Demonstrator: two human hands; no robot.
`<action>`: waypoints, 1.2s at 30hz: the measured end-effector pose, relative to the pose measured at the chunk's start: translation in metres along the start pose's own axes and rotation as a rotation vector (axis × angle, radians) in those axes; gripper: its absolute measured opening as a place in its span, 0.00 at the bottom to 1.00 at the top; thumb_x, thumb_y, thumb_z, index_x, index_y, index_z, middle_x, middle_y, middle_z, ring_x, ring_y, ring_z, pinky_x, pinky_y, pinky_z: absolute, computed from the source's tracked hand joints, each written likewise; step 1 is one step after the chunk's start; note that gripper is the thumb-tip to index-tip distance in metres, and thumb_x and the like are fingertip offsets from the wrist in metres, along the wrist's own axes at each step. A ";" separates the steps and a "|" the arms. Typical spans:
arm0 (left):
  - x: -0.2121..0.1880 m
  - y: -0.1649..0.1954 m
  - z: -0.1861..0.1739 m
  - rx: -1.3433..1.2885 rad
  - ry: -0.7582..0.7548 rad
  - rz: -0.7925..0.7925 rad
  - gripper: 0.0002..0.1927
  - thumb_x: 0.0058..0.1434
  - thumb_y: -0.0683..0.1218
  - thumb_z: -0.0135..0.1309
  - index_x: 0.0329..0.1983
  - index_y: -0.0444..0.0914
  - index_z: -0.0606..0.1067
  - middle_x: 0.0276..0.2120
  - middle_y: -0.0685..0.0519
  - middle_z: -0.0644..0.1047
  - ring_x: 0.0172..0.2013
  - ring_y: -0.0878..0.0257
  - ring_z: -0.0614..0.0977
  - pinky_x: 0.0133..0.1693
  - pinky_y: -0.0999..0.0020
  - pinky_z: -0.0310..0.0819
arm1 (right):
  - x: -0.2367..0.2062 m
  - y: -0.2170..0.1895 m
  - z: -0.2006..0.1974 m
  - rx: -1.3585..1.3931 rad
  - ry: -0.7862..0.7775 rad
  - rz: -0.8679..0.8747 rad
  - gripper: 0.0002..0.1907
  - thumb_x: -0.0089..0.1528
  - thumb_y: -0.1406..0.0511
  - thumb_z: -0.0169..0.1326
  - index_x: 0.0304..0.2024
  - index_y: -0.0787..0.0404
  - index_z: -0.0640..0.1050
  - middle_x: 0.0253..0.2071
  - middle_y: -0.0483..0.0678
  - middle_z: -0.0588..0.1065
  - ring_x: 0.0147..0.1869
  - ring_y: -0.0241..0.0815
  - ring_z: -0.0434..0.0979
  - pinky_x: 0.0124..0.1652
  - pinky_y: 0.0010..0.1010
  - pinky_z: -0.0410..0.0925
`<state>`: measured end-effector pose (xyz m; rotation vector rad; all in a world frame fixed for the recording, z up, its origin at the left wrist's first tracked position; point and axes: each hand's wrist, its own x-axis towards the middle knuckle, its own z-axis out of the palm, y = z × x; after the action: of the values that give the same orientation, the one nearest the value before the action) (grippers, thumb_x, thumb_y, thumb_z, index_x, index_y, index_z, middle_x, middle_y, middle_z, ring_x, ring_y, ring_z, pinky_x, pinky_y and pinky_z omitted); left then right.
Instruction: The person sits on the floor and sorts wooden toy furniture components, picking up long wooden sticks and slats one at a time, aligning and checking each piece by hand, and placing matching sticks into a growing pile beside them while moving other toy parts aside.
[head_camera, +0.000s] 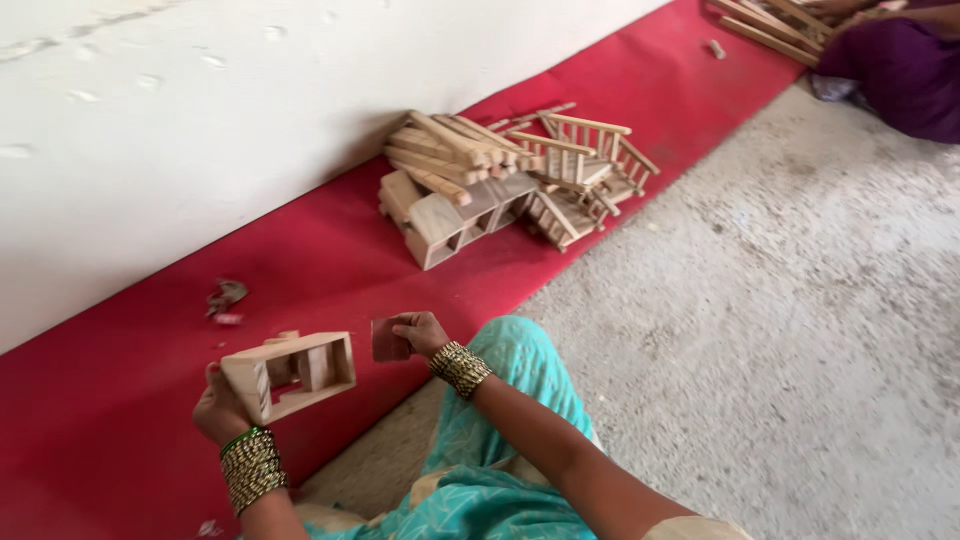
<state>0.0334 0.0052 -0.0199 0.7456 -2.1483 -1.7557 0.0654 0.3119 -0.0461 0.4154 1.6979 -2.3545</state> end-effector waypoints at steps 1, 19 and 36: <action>-0.002 0.000 0.004 0.009 0.025 -0.052 0.34 0.69 0.69 0.57 0.35 0.32 0.82 0.28 0.51 0.82 0.27 0.64 0.83 0.29 0.66 0.78 | 0.003 -0.001 -0.010 -0.015 0.004 -0.037 0.13 0.68 0.70 0.51 0.52 0.72 0.79 0.31 0.55 0.79 0.28 0.40 0.78 0.28 0.31 0.74; -0.034 -0.017 0.073 0.602 -0.109 0.245 0.32 0.70 0.67 0.53 0.33 0.33 0.84 0.27 0.39 0.80 0.30 0.45 0.83 0.36 0.50 0.76 | 0.027 0.028 -0.046 -0.203 0.163 -0.029 0.09 0.64 0.72 0.56 0.45 0.69 0.82 0.35 0.52 0.83 0.33 0.38 0.84 0.32 0.29 0.78; -0.037 0.030 0.193 0.627 -0.210 0.778 0.25 0.63 0.65 0.58 0.29 0.40 0.79 0.23 0.49 0.81 0.22 0.55 0.84 0.25 0.58 0.78 | 0.049 0.039 -0.063 -0.032 0.520 -0.173 0.12 0.63 0.75 0.51 0.45 0.67 0.82 0.38 0.52 0.83 0.38 0.39 0.84 0.37 0.29 0.78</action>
<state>-0.0408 0.1891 -0.0312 -0.2024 -2.6342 -0.7922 0.0393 0.3594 -0.1168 0.9818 2.0536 -2.4837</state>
